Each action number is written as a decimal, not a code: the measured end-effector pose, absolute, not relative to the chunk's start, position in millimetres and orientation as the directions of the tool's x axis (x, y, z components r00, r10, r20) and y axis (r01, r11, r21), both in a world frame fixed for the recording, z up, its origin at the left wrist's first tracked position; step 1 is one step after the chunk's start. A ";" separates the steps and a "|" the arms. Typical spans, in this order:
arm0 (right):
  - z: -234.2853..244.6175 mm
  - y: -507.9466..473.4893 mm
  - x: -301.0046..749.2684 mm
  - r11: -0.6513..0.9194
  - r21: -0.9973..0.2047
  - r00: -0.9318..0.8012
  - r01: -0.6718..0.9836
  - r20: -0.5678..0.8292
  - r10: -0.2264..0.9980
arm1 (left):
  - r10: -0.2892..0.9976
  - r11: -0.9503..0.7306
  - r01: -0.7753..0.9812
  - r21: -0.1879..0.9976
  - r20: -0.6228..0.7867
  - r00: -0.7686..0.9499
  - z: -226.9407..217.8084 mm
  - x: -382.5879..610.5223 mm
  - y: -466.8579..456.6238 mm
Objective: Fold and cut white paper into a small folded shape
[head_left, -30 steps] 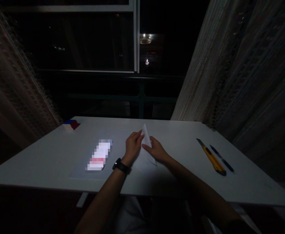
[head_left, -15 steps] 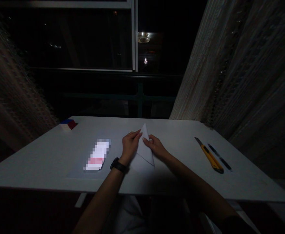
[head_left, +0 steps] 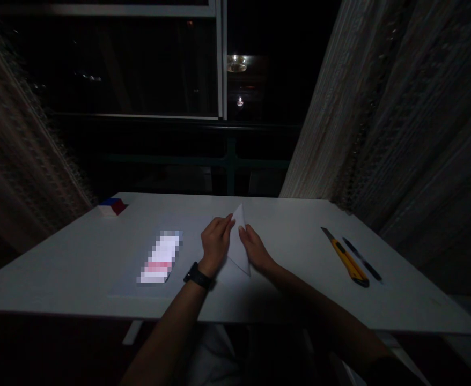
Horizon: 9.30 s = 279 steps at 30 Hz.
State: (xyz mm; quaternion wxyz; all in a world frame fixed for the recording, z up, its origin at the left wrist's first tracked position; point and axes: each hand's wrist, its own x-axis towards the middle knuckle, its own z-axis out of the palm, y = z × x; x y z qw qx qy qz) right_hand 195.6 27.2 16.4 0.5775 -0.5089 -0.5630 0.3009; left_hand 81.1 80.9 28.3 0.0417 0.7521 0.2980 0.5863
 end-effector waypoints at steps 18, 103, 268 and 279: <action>16.3 31.8 193.1 0.257 -0.954 0.269 0.155 0.291 0.918 | 0.843 -0.532 0.014 0.846 0.529 0.098 38.2 85.5 77.7; 131.5 61.8 210.4 0.351 -0.932 0.171 0.087 0.361 0.917 | 0.636 -0.767 0.049 0.640 0.768 -0.069 43.6 80.9 70.1; 100.4 78.1 225.4 0.265 -0.964 0.413 0.035 0.255 0.874 | 0.906 -0.370 -0.118 0.922 0.386 0.173 43.9 85.9 73.2; 84.0 77.0 225.8 0.252 -0.962 0.421 0.105 0.273 0.865 | 0.920 -0.352 -0.104 0.930 0.364 0.147 45.1 85.2 73.4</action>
